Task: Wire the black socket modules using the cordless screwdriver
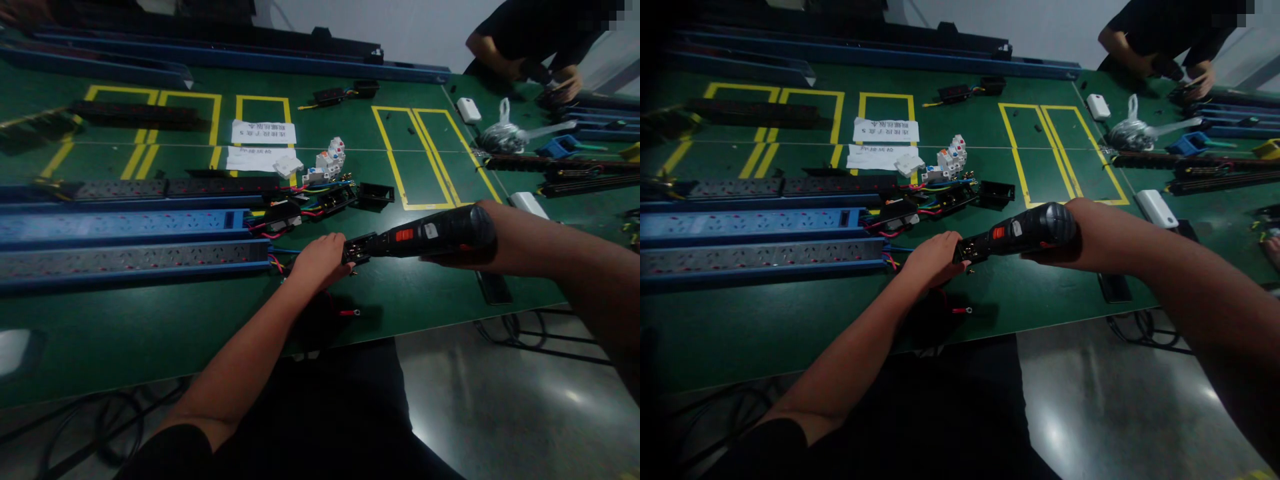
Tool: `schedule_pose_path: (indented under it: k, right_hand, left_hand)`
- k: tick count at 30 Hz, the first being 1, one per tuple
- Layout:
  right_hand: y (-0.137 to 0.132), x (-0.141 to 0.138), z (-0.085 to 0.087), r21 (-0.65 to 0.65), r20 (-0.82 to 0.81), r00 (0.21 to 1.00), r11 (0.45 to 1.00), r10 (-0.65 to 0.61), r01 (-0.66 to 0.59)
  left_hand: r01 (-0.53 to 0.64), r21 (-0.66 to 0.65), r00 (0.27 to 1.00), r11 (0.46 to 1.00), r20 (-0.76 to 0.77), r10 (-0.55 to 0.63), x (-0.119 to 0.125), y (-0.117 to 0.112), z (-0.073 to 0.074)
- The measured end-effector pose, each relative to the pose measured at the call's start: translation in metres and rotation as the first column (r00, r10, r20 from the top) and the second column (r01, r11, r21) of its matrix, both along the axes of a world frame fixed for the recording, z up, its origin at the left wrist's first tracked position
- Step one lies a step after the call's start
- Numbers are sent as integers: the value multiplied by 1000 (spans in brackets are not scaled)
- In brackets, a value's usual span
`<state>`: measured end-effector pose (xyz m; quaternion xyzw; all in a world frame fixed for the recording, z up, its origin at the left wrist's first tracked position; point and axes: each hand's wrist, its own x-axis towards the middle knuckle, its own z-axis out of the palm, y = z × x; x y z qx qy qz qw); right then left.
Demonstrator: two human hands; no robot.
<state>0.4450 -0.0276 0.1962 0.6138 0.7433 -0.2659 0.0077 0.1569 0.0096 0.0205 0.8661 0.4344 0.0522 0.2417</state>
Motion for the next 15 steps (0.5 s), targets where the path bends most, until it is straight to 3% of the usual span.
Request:
schedule_pose_path:
  k: [2, 9, 15]
  right_hand:
    - [1, -3, 1, -41, 73, 996, 998, 46, -43]
    - [10, -14, 1, 5, 274, 962, 1000, 7, -9]
    - [18, -26, 7, -31, 342, 938, 998, 55, -48]
  left_hand:
    - [-4, 9, 1000, 1000, 4, 4, -1, -1, -1]
    - [-10, 47, 999, 999, 34, 9, -3, -2, -3]
    - [-3, 53, 998, 999, 63, 0, -4, -2, -6]
